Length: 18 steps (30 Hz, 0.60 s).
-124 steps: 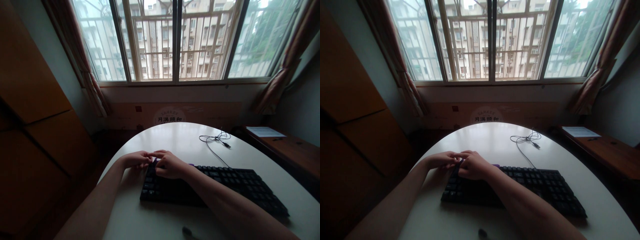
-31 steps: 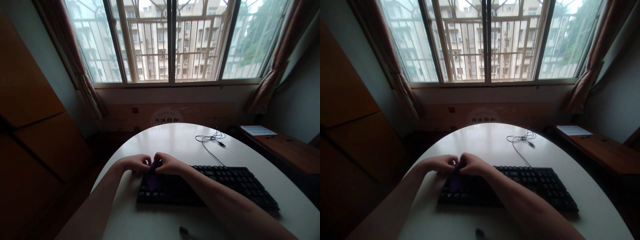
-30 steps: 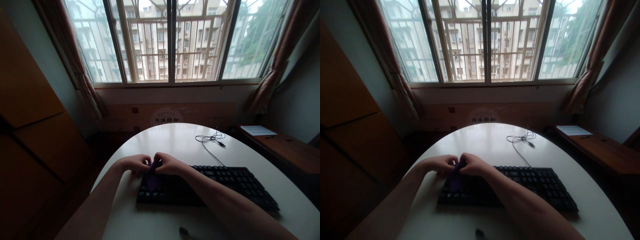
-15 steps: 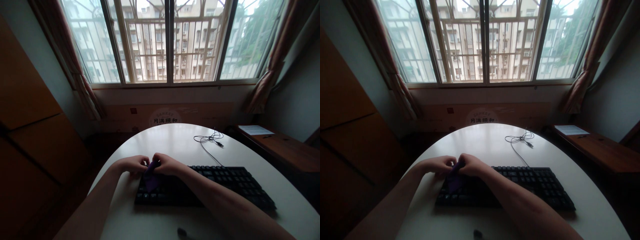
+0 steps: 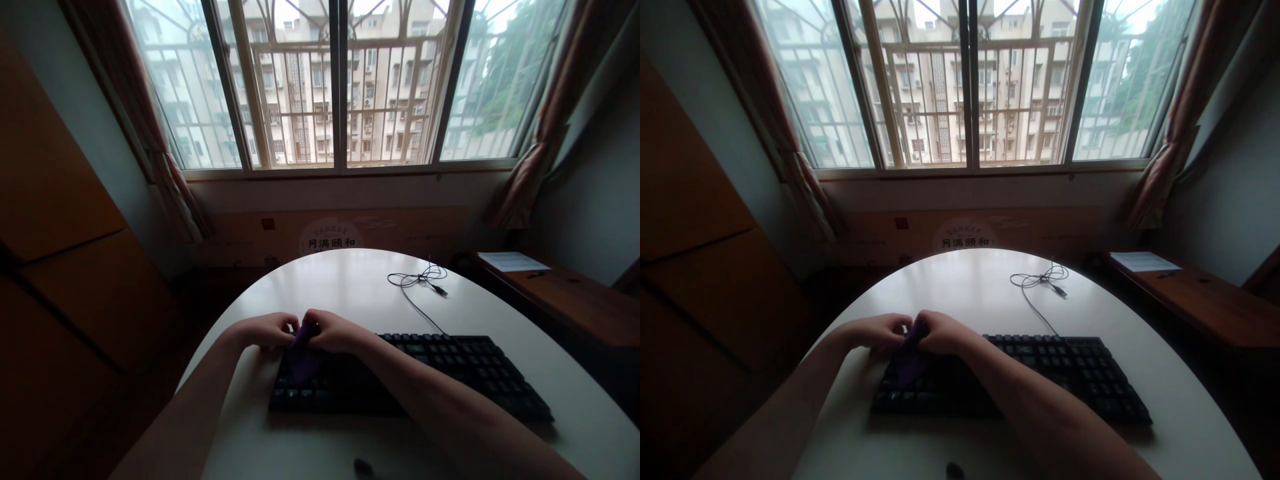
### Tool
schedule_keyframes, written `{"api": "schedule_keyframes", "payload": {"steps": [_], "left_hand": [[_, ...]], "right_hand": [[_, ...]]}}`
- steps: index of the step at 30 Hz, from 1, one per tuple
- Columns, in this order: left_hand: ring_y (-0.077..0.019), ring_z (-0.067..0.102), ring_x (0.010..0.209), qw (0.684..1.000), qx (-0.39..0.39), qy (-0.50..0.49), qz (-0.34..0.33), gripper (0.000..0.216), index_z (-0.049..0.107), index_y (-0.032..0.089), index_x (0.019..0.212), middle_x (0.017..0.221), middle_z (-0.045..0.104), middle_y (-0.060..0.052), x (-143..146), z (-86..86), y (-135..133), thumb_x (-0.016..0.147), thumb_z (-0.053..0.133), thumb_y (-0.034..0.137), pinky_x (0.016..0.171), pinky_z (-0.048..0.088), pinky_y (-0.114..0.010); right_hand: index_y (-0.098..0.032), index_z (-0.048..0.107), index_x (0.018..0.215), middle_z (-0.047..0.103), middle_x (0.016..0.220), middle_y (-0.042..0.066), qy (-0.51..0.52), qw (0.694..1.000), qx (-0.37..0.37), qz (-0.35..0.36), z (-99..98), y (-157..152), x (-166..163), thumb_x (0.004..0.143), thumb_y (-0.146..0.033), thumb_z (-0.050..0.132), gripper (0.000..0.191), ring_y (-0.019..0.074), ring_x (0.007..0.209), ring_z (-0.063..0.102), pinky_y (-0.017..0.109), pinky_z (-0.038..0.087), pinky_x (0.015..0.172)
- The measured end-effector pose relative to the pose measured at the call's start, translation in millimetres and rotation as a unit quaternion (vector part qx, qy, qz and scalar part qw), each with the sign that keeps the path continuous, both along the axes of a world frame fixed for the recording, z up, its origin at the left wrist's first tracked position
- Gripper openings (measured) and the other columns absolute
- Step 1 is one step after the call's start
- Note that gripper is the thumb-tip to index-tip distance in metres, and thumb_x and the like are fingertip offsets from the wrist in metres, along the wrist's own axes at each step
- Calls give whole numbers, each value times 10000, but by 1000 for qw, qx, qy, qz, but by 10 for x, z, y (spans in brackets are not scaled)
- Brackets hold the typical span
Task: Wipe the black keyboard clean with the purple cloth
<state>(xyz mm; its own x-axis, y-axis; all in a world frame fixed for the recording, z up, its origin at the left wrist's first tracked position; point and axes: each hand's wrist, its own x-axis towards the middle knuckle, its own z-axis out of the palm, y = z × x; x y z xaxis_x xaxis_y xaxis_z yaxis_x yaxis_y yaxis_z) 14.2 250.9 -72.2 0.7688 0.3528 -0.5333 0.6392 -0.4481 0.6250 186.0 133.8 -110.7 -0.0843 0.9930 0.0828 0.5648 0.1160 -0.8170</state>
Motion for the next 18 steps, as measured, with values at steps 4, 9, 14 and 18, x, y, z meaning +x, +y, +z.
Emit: {"api": "schedule_keyframes", "payload": {"steps": [4, 9, 14, 18], "left_hand": [[-119, 534, 439, 1000, -1, -2, 1, 496, 529, 183, 1012, 647, 582, 33, -5, -10, 1, 683, 667, 528, 378, 360, -191], [-114, 531, 435, 1000, -5, 1, 4, 506, 520, 185, 1003, 648, 580, 37, -8, -4, 0, 680, 671, 545, 378, 367, -192], [-121, 537, 460, 1000, 5, 8, -2, 529, 523, 187, 1007, 674, 593, 25, -7, -13, 14, 680, 674, 574, 388, 371, -199], [-123, 532, 464, 1000, 6, 5, -8, 510, 524, 194, 994, 681, 580, 28, -11, -58, 53, 684, 671, 572, 392, 387, -211]], "right_hand": [[-190, 604, 934, 605, 793, -18, -38, 999, 24, -30, -64, 24, -38, 664, -229, 665, 279, 149, 736, 551, 224, 386, 602], [-185, 603, 962, 617, 813, -14, -36, 999, 27, -11, -31, -4, -5, 671, -258, 690, 312, 148, 739, 558, 223, 398, 614], [-174, 624, 984, 655, 848, 8, -24, 999, 20, 13, 26, -44, 13, 666, -281, 717, 349, 156, 757, 582, 221, 418, 624], [-174, 658, 957, 674, 870, 26, -72, 997, 20, -25, 64, -69, -15, 684, -299, 702, 304, 164, 769, 590, 224, 408, 629]]}}
